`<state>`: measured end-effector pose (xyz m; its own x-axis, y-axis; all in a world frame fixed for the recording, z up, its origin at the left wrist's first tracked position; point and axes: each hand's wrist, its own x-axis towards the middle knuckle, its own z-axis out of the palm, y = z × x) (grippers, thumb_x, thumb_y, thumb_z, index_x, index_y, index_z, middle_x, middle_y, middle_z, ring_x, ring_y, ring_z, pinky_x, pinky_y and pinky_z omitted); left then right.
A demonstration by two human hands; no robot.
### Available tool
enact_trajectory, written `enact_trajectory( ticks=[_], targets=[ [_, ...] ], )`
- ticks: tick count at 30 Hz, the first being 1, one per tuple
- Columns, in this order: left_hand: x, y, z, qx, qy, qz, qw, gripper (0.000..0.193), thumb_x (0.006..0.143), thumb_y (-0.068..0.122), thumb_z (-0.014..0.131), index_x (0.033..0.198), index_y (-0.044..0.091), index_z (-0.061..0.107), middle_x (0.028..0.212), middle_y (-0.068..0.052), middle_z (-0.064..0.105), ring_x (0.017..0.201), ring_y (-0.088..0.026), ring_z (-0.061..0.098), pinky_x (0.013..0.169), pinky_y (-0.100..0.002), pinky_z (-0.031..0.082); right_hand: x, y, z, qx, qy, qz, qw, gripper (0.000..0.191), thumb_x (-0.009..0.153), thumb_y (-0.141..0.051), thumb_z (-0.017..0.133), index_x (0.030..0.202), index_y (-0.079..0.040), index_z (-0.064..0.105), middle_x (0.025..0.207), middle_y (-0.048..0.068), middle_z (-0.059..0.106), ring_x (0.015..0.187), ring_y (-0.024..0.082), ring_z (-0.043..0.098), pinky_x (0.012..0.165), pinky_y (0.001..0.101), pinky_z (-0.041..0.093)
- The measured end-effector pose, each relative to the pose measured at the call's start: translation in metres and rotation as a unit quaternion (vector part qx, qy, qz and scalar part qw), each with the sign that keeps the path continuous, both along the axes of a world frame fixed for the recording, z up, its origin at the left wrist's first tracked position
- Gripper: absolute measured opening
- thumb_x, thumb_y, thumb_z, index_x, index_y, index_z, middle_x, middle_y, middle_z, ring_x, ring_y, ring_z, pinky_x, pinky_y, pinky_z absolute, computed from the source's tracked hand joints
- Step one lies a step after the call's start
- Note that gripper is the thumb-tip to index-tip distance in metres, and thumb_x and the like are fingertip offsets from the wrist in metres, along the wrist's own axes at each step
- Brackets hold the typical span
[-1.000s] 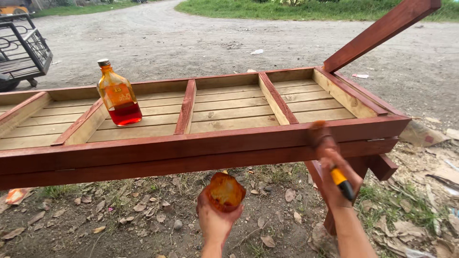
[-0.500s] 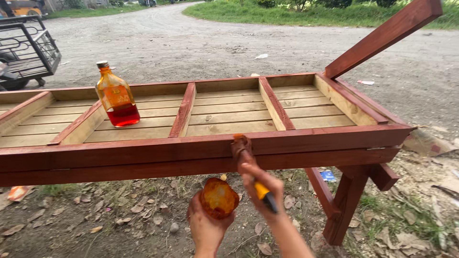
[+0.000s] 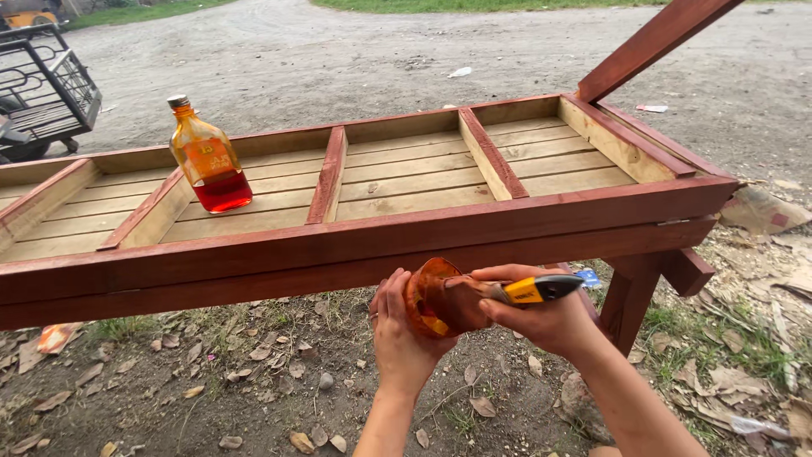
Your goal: The person pours reddish-brown liquid from a bottle into a hollowed container, then uses a brush to apply the liquid as a stain to the frame of a long wooden table. The person repeatedly dips the brush into the container and wipes the table's edges and legs.
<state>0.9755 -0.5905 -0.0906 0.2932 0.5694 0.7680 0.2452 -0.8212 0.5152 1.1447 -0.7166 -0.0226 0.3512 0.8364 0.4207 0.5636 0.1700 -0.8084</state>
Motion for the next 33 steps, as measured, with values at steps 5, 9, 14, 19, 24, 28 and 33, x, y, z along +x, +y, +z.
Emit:
enact_trajectory(
  ticks=[5, 9, 14, 19, 24, 28, 33],
  targets=[
    [-0.001, -0.001, 0.013, 0.109, -0.024, -0.007, 0.994, 0.104, 0.053, 0.043, 0.099, 0.134, 0.006, 0.046, 0.138, -0.016, 0.055, 0.134, -0.040, 0.048, 0.117, -0.051, 0.035, -0.019, 0.018, 0.012, -0.045, -0.030, 0.055, 0.997, 0.039, 0.076, -0.017, 0.081, 0.115, -0.011, 0.077, 0.080, 0.004, 0.082, 0.070, 0.008, 0.072, 0.066, 0.0259, 0.060],
    [-0.004, 0.002, 0.018, 0.144, -0.037, -0.007, 0.989, 0.092, 0.063, 0.034, 0.094, 0.138, 0.008, 0.047, 0.142, -0.013, 0.054, 0.140, -0.039, 0.046, 0.122, -0.051, 0.035, -0.028, 0.025, 0.020, 0.002, -0.112, 0.070, 0.991, 0.039, 0.073, -0.016, 0.083, 0.111, -0.010, 0.076, 0.079, 0.009, 0.078, 0.067, 0.017, 0.076, 0.064, 0.0289, 0.060],
    [-0.004, 0.006, 0.018, 0.166, -0.061, 0.004, 0.984, 0.082, 0.069, 0.033, 0.090, 0.134, 0.007, 0.049, 0.142, -0.012, 0.053, 0.142, -0.040, 0.044, 0.121, -0.054, 0.034, -0.031, 0.022, 0.025, 0.043, -0.178, 0.072, 0.980, 0.038, 0.075, -0.020, 0.084, 0.111, -0.011, 0.075, 0.084, 0.010, 0.078, 0.073, 0.029, 0.077, 0.064, 0.0328, 0.061],
    [0.000, 0.011, 0.019, 0.210, -0.052, 0.052, 0.975, 0.064, 0.080, 0.020, 0.082, 0.134, 0.010, 0.051, 0.144, -0.011, 0.056, 0.144, -0.037, 0.046, 0.124, -0.055, 0.033, -0.029, 0.018, 0.023, 0.074, -0.217, 0.084, 0.970, 0.035, 0.077, -0.020, 0.082, 0.110, -0.011, 0.073, 0.084, 0.010, 0.076, 0.076, 0.031, 0.075, 0.064, 0.0361, 0.058],
    [0.005, 0.014, 0.023, 0.230, -0.026, 0.051, 0.972, 0.061, 0.080, 0.018, 0.080, 0.134, 0.012, 0.053, 0.142, -0.010, 0.058, 0.143, -0.037, 0.048, 0.124, -0.056, 0.033, -0.024, 0.016, 0.019, 0.087, -0.213, 0.080, 0.970, 0.032, 0.077, -0.020, 0.081, 0.107, -0.013, 0.074, 0.082, 0.009, 0.076, 0.074, 0.029, 0.076, 0.064, 0.0360, 0.058],
    [0.005, 0.012, 0.021, 0.152, -0.026, 0.021, 0.988, 0.086, 0.064, 0.035, 0.091, 0.132, 0.006, 0.049, 0.135, -0.017, 0.057, 0.135, -0.040, 0.049, 0.116, -0.056, 0.036, -0.016, 0.014, 0.011, 0.101, -0.144, 0.097, 0.980, 0.030, 0.080, -0.015, 0.080, 0.110, -0.013, 0.077, 0.094, 0.008, 0.081, 0.082, 0.023, 0.081, 0.071, 0.0325, 0.063],
    [0.008, 0.008, 0.005, -0.221, -0.046, -0.051, 0.973, 0.102, 0.043, 0.024, 0.099, 0.132, 0.007, 0.051, 0.128, -0.012, 0.063, 0.119, -0.033, 0.061, 0.103, -0.046, 0.050, -0.005, 0.009, -0.013, 0.167, -0.105, 0.087, 0.976, 0.031, 0.083, -0.007, 0.080, 0.113, -0.007, 0.078, 0.106, 0.011, 0.082, 0.094, 0.019, 0.081, 0.081, 0.0309, 0.064]
  ],
)
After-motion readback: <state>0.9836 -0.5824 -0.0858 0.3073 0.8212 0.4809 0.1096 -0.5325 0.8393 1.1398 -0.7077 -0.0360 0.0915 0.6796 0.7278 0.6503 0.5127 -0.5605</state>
